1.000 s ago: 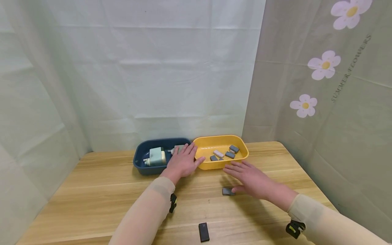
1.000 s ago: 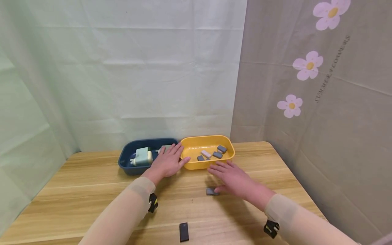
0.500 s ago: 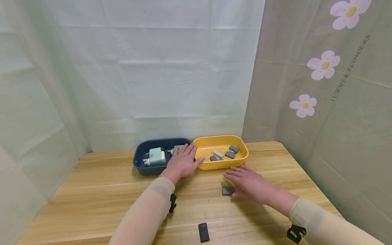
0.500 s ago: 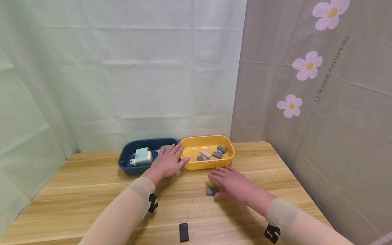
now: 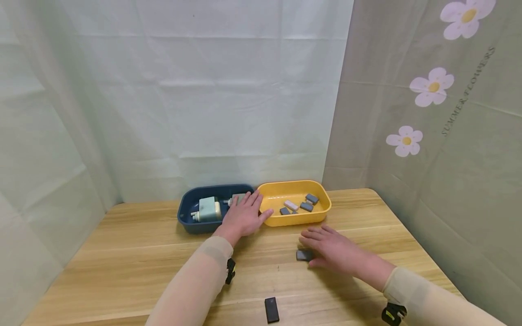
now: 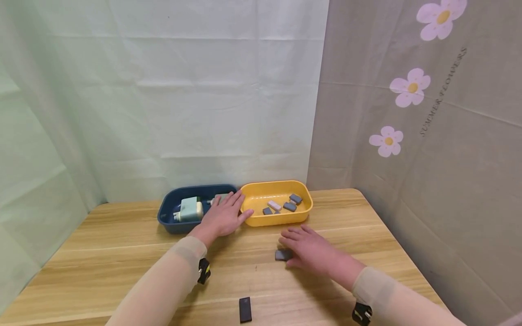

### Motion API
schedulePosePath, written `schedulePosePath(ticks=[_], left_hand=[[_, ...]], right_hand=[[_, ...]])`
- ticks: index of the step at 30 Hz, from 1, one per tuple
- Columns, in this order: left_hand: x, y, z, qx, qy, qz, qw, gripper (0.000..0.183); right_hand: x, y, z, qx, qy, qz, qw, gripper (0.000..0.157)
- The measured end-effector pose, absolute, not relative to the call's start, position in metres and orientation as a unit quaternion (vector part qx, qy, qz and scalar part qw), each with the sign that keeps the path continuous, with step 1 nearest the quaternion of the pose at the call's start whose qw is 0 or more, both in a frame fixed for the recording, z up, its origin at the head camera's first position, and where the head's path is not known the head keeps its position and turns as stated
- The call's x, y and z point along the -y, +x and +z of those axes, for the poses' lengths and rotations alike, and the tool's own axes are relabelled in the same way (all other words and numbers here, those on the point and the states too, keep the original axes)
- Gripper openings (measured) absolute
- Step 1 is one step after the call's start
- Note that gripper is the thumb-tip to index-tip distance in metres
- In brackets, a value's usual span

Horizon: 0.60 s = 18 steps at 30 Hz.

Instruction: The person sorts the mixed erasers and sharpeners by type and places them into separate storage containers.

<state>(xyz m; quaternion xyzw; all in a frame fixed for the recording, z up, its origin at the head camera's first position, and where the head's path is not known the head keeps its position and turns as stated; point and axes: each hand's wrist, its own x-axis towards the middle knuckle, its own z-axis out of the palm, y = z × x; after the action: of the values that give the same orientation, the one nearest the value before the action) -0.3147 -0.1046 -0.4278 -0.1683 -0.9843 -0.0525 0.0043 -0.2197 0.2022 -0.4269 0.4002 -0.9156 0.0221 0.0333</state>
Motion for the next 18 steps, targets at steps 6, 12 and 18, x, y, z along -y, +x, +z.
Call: schedulePosePath(ticks=[6, 12, 18], left_hand=[[0.1043, -0.3144, -0.4284, 0.985, -0.167, -0.049, 0.005, 0.090], [0.1048, -0.3151, -0.4292, 0.984, -0.168, -0.054, 0.008, 0.090], [0.1042, -0.3139, -0.4283, 0.984, -0.167, -0.055, 0.005, 0.090]], right_hand=[[-0.2004, -0.2185, -0.4283, 0.918, 0.395, 0.021, 0.025, 0.064], [-0.1995, -0.2184, -0.4296, 0.917, 0.396, 0.033, 0.026, 0.053], [-0.1987, -0.2187, -0.4308, 0.918, 0.395, 0.039, 0.023, 0.050]])
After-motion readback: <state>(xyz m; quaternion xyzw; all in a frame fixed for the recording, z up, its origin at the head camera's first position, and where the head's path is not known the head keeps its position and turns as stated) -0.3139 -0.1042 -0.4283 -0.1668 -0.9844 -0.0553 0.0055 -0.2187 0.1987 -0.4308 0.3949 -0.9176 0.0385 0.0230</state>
